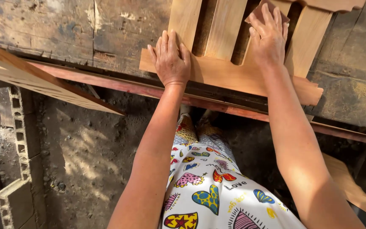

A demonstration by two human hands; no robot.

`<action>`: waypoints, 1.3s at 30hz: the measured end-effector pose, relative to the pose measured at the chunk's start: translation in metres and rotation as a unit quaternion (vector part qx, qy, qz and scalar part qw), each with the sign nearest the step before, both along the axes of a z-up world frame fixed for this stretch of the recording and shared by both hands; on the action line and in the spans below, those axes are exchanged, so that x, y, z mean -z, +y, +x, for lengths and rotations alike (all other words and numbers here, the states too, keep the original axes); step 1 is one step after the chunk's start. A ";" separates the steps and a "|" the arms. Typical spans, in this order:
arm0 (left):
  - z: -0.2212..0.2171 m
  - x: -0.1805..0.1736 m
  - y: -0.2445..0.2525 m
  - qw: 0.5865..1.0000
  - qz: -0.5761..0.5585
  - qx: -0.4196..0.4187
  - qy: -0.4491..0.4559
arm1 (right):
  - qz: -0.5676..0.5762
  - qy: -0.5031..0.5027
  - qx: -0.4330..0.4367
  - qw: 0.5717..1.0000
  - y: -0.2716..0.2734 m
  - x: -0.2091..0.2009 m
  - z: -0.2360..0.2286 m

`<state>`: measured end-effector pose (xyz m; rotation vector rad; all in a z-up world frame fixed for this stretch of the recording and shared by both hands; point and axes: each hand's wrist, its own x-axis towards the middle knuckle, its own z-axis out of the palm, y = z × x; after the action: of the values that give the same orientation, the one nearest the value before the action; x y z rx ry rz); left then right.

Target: The person sands a wooden chair backrest with a sanding block. They smooth the flat surfaces and the edges of the slats, moving the block back and forth across the wood.

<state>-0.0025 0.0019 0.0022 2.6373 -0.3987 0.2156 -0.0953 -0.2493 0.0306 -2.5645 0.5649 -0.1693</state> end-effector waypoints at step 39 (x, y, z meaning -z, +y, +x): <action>0.005 0.019 -0.002 0.994 0.003 -0.034 -0.100 | 0.007 0.014 -0.035 0.999 0.006 0.007 -0.053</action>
<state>0.0020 -0.0001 -0.0169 2.6451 -0.3759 0.5031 -0.1487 -0.2428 0.0240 -2.5723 0.4847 -0.1053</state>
